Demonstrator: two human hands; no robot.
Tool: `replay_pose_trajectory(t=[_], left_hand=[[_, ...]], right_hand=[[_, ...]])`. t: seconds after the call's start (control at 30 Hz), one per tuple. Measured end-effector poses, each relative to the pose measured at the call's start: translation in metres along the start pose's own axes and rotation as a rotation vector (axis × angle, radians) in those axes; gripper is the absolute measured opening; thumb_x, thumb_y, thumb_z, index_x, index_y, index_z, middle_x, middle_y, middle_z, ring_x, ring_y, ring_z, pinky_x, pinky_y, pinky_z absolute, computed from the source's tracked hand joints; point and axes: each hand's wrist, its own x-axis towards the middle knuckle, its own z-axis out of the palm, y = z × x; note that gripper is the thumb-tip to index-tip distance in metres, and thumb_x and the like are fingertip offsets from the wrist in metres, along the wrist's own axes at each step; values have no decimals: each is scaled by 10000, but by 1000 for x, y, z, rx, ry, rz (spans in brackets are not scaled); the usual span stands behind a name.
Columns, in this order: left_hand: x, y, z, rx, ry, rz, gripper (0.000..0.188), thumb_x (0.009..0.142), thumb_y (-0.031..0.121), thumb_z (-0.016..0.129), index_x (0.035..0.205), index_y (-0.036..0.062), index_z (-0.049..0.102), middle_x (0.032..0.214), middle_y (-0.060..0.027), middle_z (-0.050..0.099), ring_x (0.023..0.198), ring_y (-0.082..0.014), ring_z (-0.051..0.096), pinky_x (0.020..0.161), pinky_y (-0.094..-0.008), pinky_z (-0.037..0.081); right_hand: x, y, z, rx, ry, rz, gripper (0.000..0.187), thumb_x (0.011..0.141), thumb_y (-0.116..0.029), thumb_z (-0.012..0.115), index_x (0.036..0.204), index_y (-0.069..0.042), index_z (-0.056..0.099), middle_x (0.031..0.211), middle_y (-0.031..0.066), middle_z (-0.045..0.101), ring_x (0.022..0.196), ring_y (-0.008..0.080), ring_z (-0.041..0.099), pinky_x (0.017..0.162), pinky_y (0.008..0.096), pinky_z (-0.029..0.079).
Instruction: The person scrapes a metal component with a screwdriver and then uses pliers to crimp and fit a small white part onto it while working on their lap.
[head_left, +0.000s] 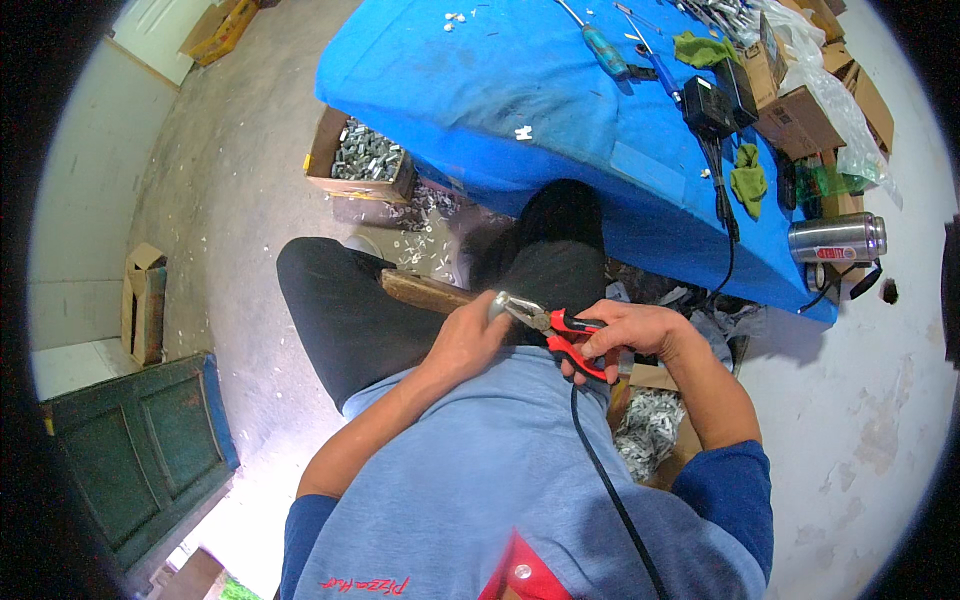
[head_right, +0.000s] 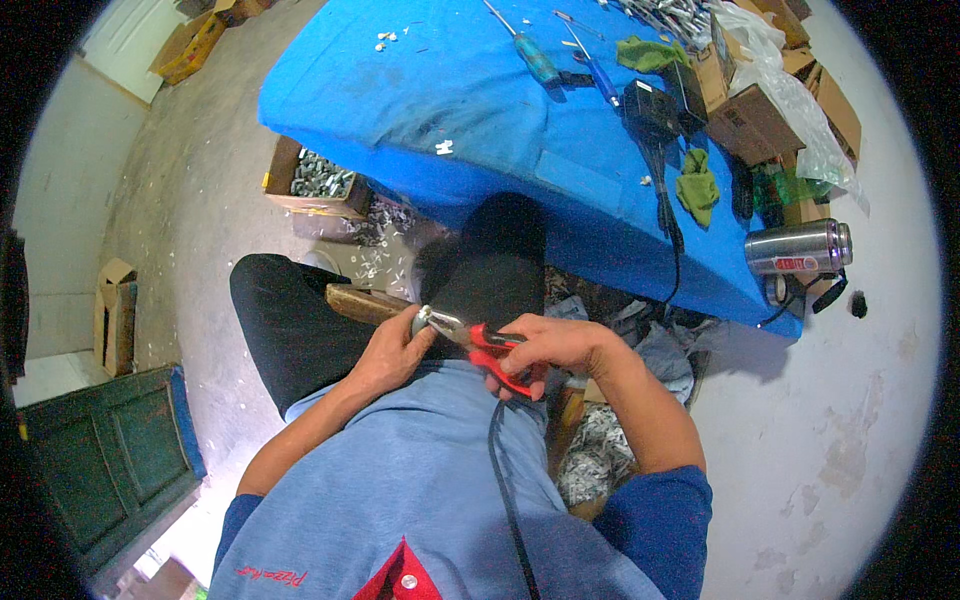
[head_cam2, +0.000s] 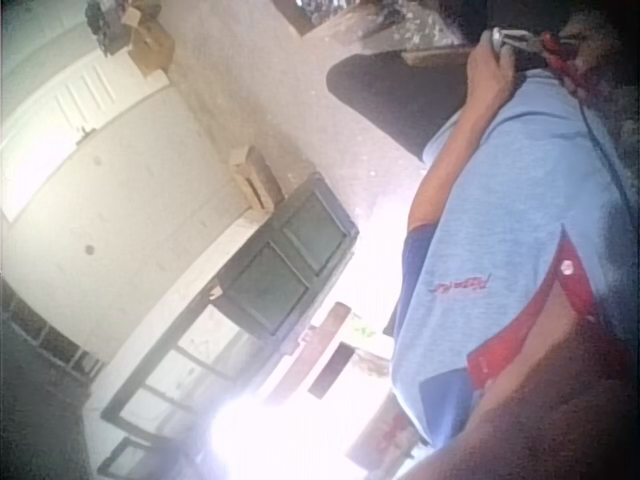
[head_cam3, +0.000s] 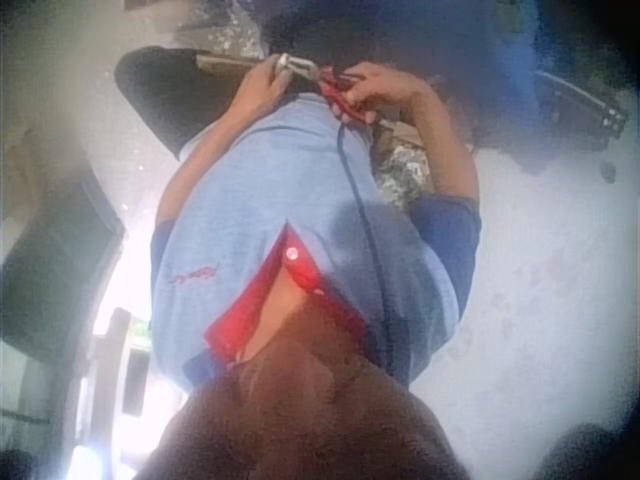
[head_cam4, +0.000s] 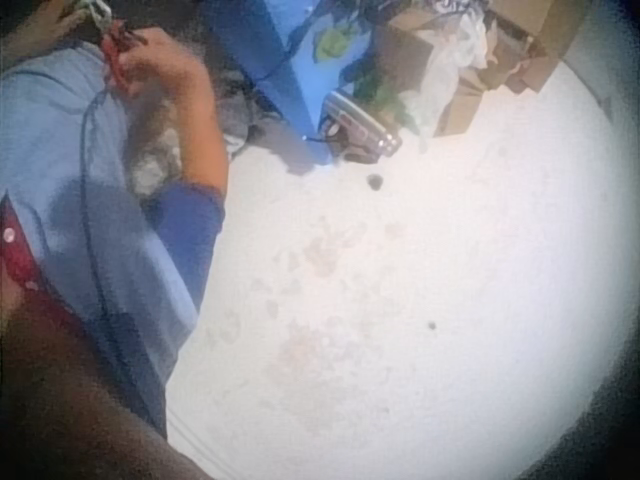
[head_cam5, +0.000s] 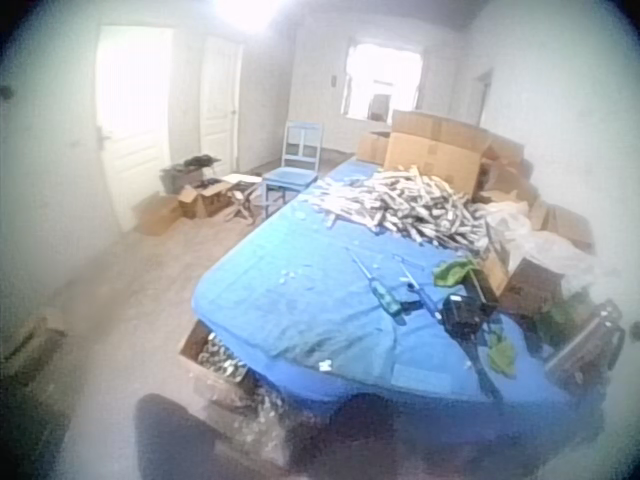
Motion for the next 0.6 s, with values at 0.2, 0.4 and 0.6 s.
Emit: replay_pose_trajectory(t=[0.2, 0.4, 0.6], left_hand=[[0, 2, 2, 10, 17, 4, 283, 928, 217, 549, 1100, -8, 554, 803, -197, 589, 699, -279, 550, 676, -392, 453], [3, 1, 5, 37, 74, 33, 277, 927, 230, 557, 1085, 3, 558, 843, -247, 615, 807, -420, 602, 700, -449, 464], [2, 21, 5, 135, -40, 20, 283, 920, 254, 568, 1061, 9, 565, 831, -255, 616, 832, -461, 581, 701, -466, 464]], right_hand=[[-3, -5, 2, -46, 12, 26, 344, 831, -181, 619, 1115, 10, 596, 957, 111, 690, 789, 155, 685, 549, 262, 573], [-3, -5, 12, 76, 87, -62, 356, 826, -189, 612, 1119, 13, 585, 953, 138, 690, 777, 175, 684, 537, 275, 569], [-4, -4, 11, 123, 175, -89, 367, 821, -179, 602, 1133, 11, 573, 976, 140, 681, 829, 199, 688, 550, 293, 573]])
